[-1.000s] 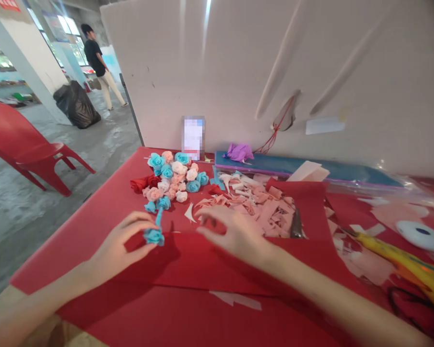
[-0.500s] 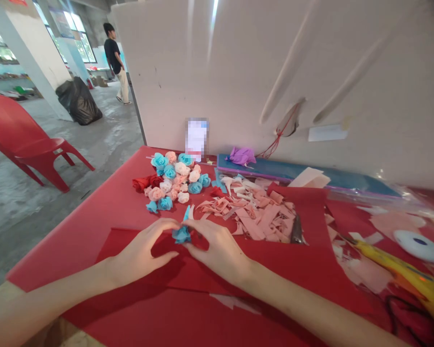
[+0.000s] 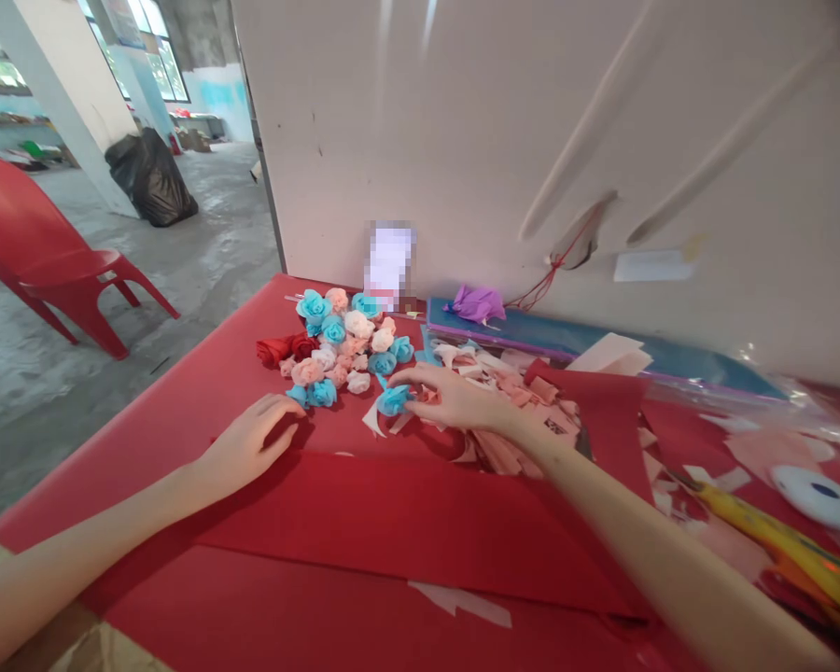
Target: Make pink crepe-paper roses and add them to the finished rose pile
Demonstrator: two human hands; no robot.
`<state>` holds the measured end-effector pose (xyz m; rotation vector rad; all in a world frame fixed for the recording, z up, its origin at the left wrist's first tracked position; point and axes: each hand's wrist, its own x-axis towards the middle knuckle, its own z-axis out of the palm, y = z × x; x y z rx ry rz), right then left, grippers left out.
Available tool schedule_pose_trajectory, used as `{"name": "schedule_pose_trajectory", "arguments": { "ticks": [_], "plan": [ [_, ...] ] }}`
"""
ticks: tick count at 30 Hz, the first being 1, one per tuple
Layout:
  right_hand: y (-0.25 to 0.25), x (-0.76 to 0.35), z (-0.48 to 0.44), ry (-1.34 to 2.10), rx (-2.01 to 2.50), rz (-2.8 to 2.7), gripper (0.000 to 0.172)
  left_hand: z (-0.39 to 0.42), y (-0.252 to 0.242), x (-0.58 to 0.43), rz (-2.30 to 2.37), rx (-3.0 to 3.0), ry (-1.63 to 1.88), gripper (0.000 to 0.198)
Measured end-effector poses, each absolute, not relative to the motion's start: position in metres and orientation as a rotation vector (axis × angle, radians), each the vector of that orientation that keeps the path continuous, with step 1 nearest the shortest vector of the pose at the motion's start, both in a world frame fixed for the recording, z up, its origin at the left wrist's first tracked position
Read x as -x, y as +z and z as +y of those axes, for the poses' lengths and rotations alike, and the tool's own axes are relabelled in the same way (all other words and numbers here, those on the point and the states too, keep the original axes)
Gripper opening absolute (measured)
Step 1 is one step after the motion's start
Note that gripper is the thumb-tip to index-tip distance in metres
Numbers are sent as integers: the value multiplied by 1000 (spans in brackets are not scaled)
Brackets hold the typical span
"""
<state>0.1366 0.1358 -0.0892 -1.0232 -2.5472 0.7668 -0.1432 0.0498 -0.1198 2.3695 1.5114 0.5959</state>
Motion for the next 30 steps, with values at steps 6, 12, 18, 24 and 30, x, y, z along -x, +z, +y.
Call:
{"name": "schedule_pose_trajectory", "arguments": {
  "ticks": [6, 12, 18, 24, 30],
  "plan": [
    [-96, -130, 151, 799, 1009, -2653, 32, 49, -121, 144, 1478, -2397, 585, 22],
    [-107, -126, 162, 765, 1011, -2662, 34, 50, -120, 143, 1461, -2412, 569, 21],
    [-108, -121, 162, 710, 1023, -2656, 31, 49, -117, 142, 1468, -2423, 554, 21],
    [-107, -119, 165, 646, 1010, -2639, 25, 50, -118, 142, 1470, -2446, 559, 20],
    [-108, -119, 167, 587, 1025, -2631, 25, 49, -120, 143, 1455, -2505, 586, 20]
  ]
}}
